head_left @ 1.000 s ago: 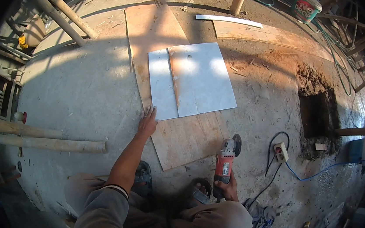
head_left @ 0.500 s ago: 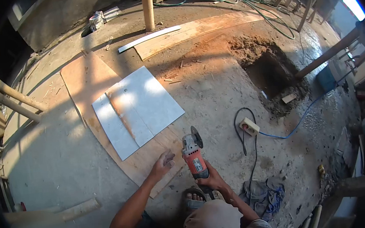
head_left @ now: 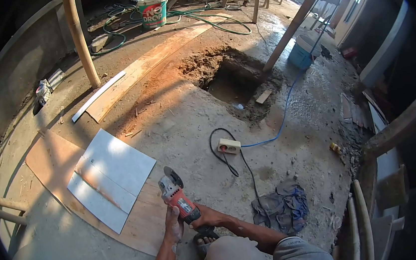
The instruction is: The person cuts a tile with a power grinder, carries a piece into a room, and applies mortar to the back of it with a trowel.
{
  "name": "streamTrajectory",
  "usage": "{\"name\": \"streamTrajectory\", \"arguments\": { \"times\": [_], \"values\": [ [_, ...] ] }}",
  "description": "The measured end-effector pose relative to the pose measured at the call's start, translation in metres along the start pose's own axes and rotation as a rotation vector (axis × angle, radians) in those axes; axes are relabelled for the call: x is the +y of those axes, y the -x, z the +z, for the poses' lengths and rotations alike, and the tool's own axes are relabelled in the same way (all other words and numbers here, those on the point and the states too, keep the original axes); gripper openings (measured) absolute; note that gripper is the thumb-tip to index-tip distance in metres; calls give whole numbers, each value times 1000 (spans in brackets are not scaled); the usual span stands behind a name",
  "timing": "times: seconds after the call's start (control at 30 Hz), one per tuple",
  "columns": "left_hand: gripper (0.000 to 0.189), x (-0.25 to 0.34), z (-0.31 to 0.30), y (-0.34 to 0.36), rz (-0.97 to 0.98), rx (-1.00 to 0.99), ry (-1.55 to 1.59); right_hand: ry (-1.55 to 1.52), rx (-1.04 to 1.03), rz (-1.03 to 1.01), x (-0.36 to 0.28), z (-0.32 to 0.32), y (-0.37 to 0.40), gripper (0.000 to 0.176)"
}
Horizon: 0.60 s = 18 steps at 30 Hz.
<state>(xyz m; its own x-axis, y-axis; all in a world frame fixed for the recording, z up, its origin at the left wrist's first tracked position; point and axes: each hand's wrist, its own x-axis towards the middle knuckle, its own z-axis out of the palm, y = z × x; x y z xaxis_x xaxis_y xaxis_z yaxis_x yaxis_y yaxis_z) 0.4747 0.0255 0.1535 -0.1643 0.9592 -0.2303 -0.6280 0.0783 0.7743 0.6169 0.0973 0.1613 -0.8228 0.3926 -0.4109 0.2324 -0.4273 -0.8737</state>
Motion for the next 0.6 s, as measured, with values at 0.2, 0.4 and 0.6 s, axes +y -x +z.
{"name": "streamTrajectory", "arguments": {
  "times": [0.2,0.4,0.6],
  "values": [
    [79,0,2,-1,-42,-8,153,-184,-6,-47,18,3,0,75],
    [75,-7,-4,-3,-145,-70,255,-288,46,-83,9,13,4,72],
    [76,-5,-3,-3,-183,-54,291,-249,78,-30,26,12,1,72]
  ]
}}
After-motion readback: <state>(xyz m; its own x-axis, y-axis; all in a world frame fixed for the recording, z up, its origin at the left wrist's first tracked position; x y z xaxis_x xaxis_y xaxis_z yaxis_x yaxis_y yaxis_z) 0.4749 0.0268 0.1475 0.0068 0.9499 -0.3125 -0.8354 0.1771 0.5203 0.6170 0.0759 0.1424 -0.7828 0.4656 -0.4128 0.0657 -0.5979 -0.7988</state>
